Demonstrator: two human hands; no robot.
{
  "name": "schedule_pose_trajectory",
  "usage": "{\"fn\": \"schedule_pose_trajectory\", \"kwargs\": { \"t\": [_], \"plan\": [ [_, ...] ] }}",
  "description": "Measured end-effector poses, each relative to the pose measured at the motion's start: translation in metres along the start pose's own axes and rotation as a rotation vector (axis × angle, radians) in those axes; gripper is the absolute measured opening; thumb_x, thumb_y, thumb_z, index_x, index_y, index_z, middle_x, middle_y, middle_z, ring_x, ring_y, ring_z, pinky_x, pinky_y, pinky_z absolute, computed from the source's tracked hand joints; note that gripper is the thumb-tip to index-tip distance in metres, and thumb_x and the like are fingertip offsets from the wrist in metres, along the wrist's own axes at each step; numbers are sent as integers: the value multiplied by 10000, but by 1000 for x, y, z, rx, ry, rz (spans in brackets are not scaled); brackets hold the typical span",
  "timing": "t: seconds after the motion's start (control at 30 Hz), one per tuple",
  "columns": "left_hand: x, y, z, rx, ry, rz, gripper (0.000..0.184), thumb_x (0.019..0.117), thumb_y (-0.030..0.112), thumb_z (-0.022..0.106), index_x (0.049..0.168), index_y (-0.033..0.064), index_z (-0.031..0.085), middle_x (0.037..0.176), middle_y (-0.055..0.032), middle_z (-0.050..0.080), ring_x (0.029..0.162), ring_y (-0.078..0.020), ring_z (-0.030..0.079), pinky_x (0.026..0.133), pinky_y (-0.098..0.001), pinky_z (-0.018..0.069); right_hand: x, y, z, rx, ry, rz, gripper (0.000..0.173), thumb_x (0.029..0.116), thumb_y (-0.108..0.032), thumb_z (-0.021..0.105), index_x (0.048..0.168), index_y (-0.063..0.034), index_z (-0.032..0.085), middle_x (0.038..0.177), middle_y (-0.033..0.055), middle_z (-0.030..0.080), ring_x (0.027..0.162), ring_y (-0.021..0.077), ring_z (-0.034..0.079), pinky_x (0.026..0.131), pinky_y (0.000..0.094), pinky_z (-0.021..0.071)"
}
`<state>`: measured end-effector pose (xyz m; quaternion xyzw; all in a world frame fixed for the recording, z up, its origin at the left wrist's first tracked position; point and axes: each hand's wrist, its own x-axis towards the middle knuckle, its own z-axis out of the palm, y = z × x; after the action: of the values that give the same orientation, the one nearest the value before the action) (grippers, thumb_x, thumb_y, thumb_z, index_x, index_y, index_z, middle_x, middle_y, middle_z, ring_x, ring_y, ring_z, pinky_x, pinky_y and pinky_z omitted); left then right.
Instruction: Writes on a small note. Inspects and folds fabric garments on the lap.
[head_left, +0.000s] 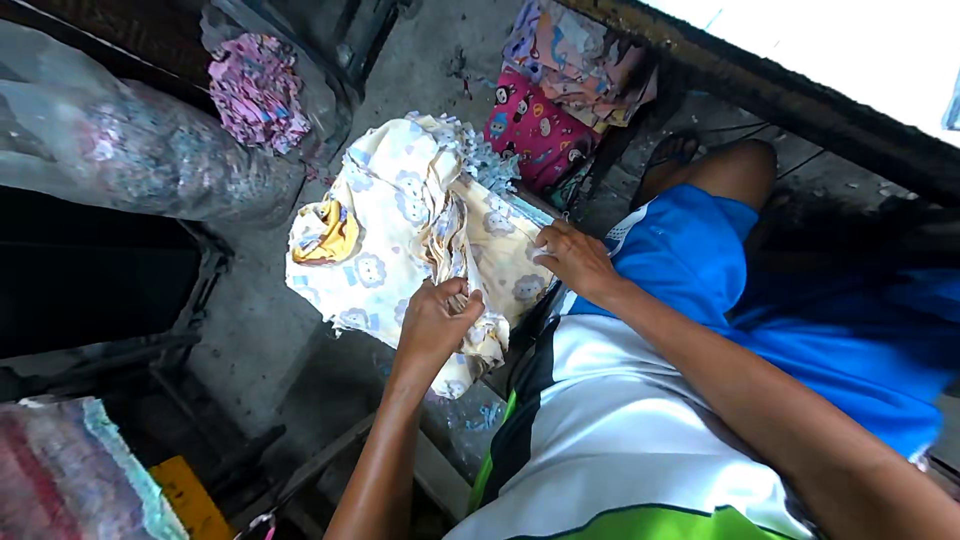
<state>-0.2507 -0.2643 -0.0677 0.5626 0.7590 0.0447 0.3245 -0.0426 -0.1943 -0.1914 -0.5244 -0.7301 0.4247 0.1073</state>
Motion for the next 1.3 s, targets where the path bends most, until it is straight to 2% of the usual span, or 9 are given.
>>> {"fn": "schedule_pose_trajectory", "kwargs": {
  "t": [0.13, 0.3, 0.5, 0.93, 1.0, 1.1, 1.17, 1.23, 1.3],
  "plan": [
    [3, 1, 9, 27, -17, 6, 228, 991, 298, 656, 918, 85, 691, 885, -133, 558, 762, -263, 576, 665, -471, 478, -8, -6, -2, -22, -118, 68, 271, 979, -232, 694, 1072, 23, 687, 1158, 224, 613, 1036, 400, 639, 853, 574, 514],
    [7, 3, 25, 66, -38, 16, 249, 1001, 328, 650, 988, 89, 718, 928, -156, 589, 824, -310, 607, 708, -519, 499, -29, -3, -2, 251, -100, 73, 226, 974, -195, 712, 1086, 0, 686, 1007, 184, 692, 926, 336, 680, 826, 561, 541],
    [11, 11, 41, 109, -48, 32, 263, 1037, 297, 590, 1090, 65, 702, 969, -206, 586, 874, -377, 607, 732, -565, 495, -54, -44, -10, 397, -138, -75, 141, 984, -112, 680, 1074, -4, 688, 901, 120, 689, 746, 199, 659, 741, 390, 565],
    [12, 5, 42, 64, -49, 48, 246, 1034, 214, 542, 1118, 43, 699, 949, -198, 570, 866, -362, 578, 721, -549, 471, -58, -49, -6, 416, -138, -123, 130, 990, -106, 673, 1073, -6, 682, 945, 111, 658, 764, 178, 626, 742, 353, 547],
    [12, 6, 42, 55, -43, 48, 301, 1066, 236, 492, 1144, 34, 700, 968, -204, 577, 899, -367, 578, 750, -554, 467, -58, -49, -5, 412, -140, -131, 126, 989, -94, 670, 1076, -4, 681, 955, 114, 660, 776, 180, 631, 750, 352, 548],
    [10, 11, 42, 59, -52, 31, 509, 1108, 376, 343, 1243, 29, 690, 1109, -247, 620, 1054, -417, 600, 870, -617, 463, -58, -50, -6, 393, -164, -142, 118, 988, -70, 662, 1078, 1, 686, 990, 127, 665, 824, 202, 650, 792, 373, 557],
    [12, 8, 44, 69, -32, 55, 487, 1086, 430, 437, 1148, 36, 716, 1013, -221, 624, 962, -395, 611, 804, -601, 476, -59, -51, -7, 380, -190, -130, 117, 986, -100, 673, 1051, -6, 698, 969, 117, 674, 827, 197, 656, 797, 379, 556],
    [15, 3, 43, 59, -3, 86, 340, 1019, 364, 618, 1017, 43, 730, 920, -203, 619, 896, -390, 617, 754, -591, 487, -61, -51, -7, 368, -215, -116, 175, 982, -194, 700, 1011, -22, 713, 913, 99, 696, 813, 185, 666, 790, 394, 553],
    [17, -2, 38, 22, 5, 114, 299, 996, 328, 656, 929, 43, 719, 879, -182, 629, 887, -376, 616, 755, -581, 483, -63, -50, -7, 364, -259, -126, 261, 982, -289, 701, 972, -29, 711, 847, 83, 687, 786, 179, 654, 765, 408, 535]
  ]
}}
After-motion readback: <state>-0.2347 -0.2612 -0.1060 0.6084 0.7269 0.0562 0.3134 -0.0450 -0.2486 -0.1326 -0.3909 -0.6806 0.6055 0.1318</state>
